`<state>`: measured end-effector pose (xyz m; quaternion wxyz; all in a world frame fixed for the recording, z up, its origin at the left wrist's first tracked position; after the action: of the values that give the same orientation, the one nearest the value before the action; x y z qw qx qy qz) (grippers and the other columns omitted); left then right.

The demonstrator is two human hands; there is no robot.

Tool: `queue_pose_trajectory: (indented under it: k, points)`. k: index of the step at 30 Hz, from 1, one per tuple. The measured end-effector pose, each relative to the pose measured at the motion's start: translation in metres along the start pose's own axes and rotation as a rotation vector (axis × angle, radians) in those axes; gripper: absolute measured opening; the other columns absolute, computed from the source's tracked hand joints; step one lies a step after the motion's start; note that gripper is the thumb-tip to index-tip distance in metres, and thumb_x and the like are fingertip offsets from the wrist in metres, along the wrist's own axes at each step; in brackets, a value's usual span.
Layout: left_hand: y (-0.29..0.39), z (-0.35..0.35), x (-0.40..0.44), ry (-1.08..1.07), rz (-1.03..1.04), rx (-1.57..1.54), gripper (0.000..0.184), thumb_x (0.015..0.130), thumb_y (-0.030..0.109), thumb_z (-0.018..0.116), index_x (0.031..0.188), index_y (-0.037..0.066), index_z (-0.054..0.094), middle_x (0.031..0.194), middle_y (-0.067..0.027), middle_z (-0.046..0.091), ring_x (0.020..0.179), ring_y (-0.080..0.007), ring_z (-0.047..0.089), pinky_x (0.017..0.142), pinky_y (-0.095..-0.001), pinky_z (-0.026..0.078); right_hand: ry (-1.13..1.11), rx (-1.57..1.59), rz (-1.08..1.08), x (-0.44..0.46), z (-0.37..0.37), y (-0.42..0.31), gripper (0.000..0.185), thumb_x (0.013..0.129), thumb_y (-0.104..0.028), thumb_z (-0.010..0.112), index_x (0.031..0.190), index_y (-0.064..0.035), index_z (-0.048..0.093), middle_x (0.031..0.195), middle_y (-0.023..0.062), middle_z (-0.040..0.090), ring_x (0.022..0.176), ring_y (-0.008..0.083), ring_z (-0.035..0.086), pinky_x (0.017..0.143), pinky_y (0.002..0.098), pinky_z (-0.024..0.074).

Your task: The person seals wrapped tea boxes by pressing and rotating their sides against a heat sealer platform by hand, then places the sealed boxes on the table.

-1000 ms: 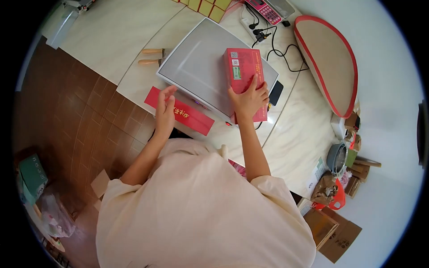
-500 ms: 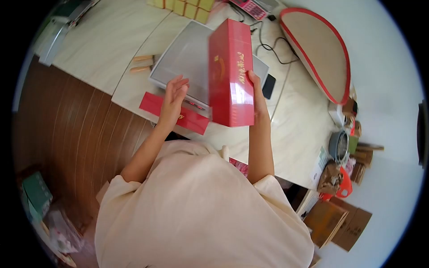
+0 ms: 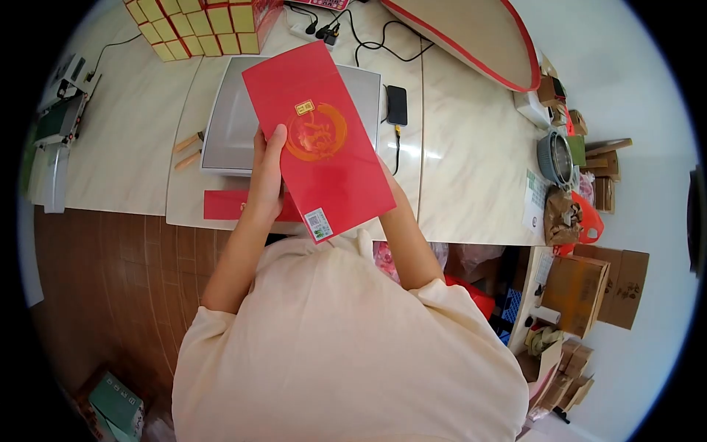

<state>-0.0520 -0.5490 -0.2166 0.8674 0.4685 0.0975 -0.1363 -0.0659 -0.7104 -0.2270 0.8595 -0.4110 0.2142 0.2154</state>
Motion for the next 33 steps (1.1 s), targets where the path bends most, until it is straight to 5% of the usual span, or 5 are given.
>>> queue_pose_trajectory:
  k: [10,12,16,28,33]
  points:
    - [0.016,-0.017,-0.002,0.249,0.324,0.083,0.082,0.091,0.032,0.061,0.146,0.0,0.009,0.138,-0.0153,0.035,0.125,-0.0208,0.037,0.104,-0.0336,0.032,0.084,-0.543,-0.299,-0.004,-0.023,-0.019,0.049,0.093,-0.037,0.052,0.127,-0.0006,0.05,0.118,0.0134,0.058,0.106,0.0234,0.057,0.089,0.0311,0.0446]
    - [0.01,-0.019,0.001,0.297,0.344,0.091,0.085,0.09,0.03,0.062,0.146,-0.001,0.006,0.137,-0.015,0.035,0.123,-0.0212,0.038,0.104,-0.0331,0.03,0.156,-1.107,-0.752,-0.014,-0.001,-0.027,0.078,0.079,-0.048,0.068,0.137,-0.0036,0.041,0.129,0.0205,0.048,0.121,0.0315,0.046,0.099,0.0425,0.0368]
    - [0.001,-0.011,0.002,0.271,0.342,0.093,0.087,0.091,0.027,0.061,0.146,-0.001,-0.001,0.14,-0.0171,0.031,0.128,-0.0234,0.034,0.106,-0.0346,0.029,0.215,-1.674,-0.921,-0.023,0.051,-0.013,0.123,0.051,-0.057,0.082,0.146,-0.007,0.022,0.139,0.0317,0.025,0.13,0.0463,0.027,0.103,0.0637,0.0179]
    - [-0.015,-0.012,0.015,0.223,0.363,0.057,0.086,0.092,0.021,0.057,0.146,-0.001,-0.006,0.145,-0.0191,0.022,0.133,-0.0253,0.029,0.109,-0.0363,0.027,0.037,-1.517,-0.917,0.002,0.06,-0.045,0.113,0.057,-0.04,0.085,0.144,-0.0014,0.025,0.137,0.0259,0.034,0.125,0.0391,0.037,0.104,0.0465,0.0309]
    - [-0.005,0.0,0.012,0.142,0.357,0.061,0.084,0.094,0.023,0.056,0.146,-0.001,-0.006,0.146,-0.0159,0.022,0.133,-0.0239,0.029,0.109,-0.0354,0.027,-0.105,-1.089,-0.481,0.013,0.038,-0.063,0.08,0.077,-0.024,0.077,0.138,0.0036,0.034,0.127,0.018,0.051,0.118,0.0238,0.051,0.098,0.0337,0.0428]
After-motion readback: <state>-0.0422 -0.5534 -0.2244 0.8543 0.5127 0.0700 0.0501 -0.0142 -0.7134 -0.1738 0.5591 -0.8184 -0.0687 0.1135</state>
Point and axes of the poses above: each hand's wrist, its own x-axis towards the middle knuckle, its own z-axis out of the palm, y = z × x, the point moved 5 cm from there along x, towards the middle knuckle
